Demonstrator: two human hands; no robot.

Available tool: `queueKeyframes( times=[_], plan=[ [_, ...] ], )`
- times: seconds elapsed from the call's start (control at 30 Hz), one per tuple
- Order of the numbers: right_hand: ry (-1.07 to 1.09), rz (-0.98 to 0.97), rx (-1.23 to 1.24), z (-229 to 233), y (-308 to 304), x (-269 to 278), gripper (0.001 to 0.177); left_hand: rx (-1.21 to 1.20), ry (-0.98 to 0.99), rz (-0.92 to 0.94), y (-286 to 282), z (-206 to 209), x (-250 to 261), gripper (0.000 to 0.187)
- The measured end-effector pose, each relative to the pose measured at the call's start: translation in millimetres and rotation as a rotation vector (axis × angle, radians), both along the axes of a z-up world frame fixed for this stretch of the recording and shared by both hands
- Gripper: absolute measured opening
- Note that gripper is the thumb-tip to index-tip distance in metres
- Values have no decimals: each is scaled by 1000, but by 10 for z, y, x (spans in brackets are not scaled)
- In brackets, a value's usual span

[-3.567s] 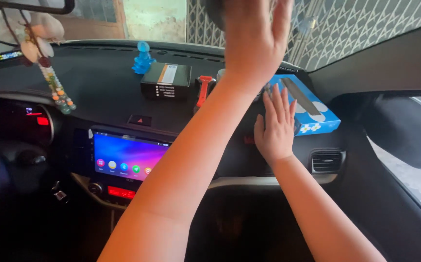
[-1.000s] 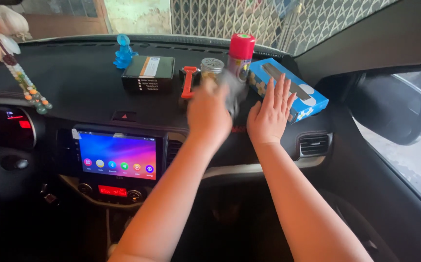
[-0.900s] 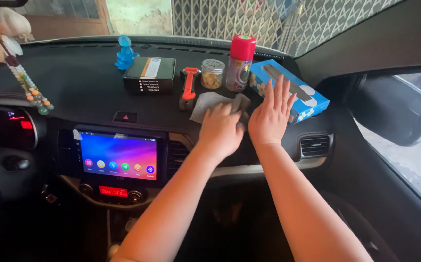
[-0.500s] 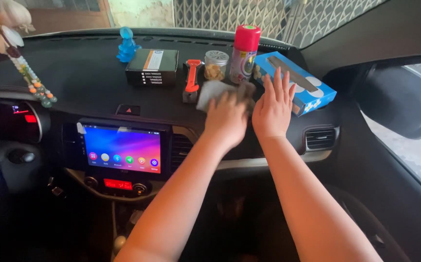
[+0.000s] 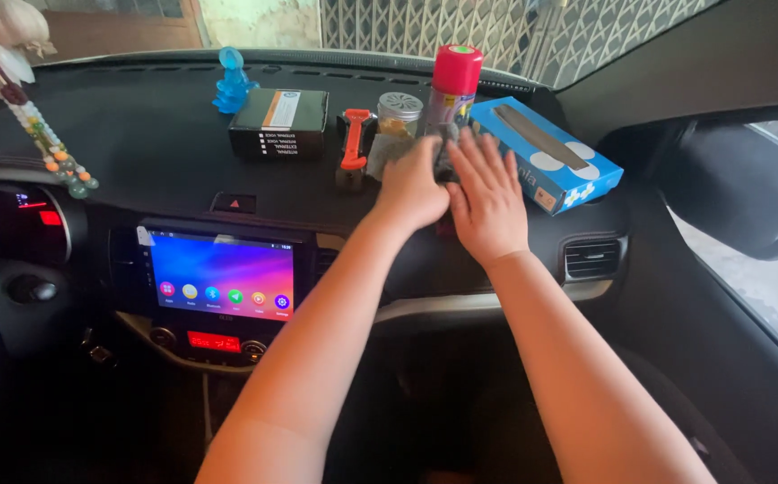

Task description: The person wipes down a car dashboard and a safety hammer with a cloth. They then wipe a tissue box and a TPMS box, cleaning all sides before placing them back on the dashboard.

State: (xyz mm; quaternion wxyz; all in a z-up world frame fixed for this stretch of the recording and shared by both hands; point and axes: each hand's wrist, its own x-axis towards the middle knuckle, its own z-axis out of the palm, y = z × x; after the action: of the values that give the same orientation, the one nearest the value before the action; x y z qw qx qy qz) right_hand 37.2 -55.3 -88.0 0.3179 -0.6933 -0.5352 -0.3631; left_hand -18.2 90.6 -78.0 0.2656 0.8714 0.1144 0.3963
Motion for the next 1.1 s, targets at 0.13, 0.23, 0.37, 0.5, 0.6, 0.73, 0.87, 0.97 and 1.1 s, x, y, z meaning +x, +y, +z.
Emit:
queueKeyframes(
  times=[0.13, 0.23, 0.37, 0.5, 0.6, 0.73, 0.87, 0.97, 1.1],
  plan=[
    [5, 15, -159, 6, -2, 31, 57, -154, -165, -7, 319, 99, -102, 49],
    [-7, 27, -199, 113, -81, -116, 58, -35, -349, 240, 609, 232, -329, 24],
    [83, 24, -196, 126, -55, -205, 38, 50, -316, 550, 1023, 287, -709, 43],
    [-174, 84, 15, -34, 83, -130, 30, -36, -252, 1014, 1498, 235, -895, 84],
    [-156, -37, 22, -208, 241, -155, 30, -375, -40, 1008, 1692, 243, -931, 91],
    [-72, 88, 17, -289, 216, -310, 28, -371, 130, 996, 1649, 260, -965, 78],
    [52, -16, -83, -141, 118, -591, 35, -322, 122, 889, 1543, 233, -996, 73],
    [-103, -41, -51, -107, 68, -746, 44, -387, 38, 799, 1521, 180, -966, 71],
    [-266, 0, -79, -343, -31, -709, 45, -374, -273, 742, 1893, -169, -740, 65]
  ],
)
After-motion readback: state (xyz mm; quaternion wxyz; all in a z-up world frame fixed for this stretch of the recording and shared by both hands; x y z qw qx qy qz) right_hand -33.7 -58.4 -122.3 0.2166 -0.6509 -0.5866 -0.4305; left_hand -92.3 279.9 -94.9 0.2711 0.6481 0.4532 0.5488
